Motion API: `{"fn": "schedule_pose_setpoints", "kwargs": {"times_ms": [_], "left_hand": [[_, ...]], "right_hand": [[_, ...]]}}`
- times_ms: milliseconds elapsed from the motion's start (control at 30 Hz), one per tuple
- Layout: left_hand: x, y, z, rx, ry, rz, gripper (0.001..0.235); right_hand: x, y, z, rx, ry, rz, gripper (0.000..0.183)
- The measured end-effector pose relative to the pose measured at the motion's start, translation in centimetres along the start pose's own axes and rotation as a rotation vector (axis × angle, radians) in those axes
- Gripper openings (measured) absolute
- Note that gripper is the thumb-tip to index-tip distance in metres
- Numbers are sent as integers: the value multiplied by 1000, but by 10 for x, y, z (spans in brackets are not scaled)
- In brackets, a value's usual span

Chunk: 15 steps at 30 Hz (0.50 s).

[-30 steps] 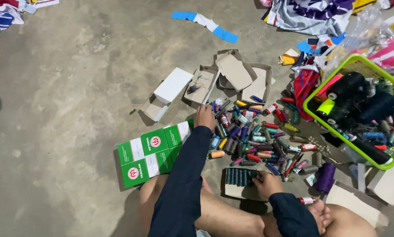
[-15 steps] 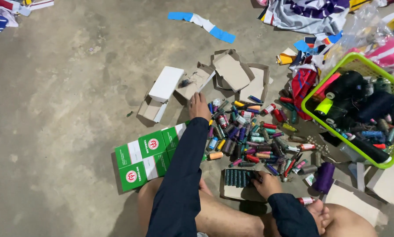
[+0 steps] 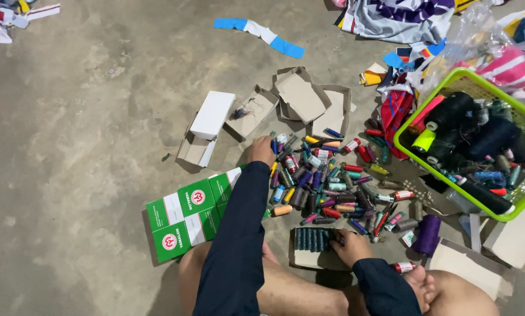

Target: The person sits on the floor and sorts through a large pile of colorful thread spools. They pick up spools, examine them, and place some into a green basket while others remain scattered on the floor and in cardboard boxes.

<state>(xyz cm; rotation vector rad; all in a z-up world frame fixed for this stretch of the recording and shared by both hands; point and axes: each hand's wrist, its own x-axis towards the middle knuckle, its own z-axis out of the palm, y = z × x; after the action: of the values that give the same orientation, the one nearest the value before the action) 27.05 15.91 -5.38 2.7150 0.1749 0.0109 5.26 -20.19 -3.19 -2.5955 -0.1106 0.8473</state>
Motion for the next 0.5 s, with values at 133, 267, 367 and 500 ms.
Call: {"fn": "schedule_pose_setpoints", "kwargs": {"times_ms": [133,267,367,500], "left_hand": [[-19,13,-13,-82,-38,44,35],[-38,23,-24,-242,-207,-14,42],[-66,32,-17,-367,116,79,49],[-146,68,-48,-529,245,109,43]], "right_hand": [[-2,-8,-11,-6,-89,33,34],[-1,-7,-9,-29,-76,-9,33],[0,3,0,44,-47,23,36],[3,6,10,307,141,1,20]]}}
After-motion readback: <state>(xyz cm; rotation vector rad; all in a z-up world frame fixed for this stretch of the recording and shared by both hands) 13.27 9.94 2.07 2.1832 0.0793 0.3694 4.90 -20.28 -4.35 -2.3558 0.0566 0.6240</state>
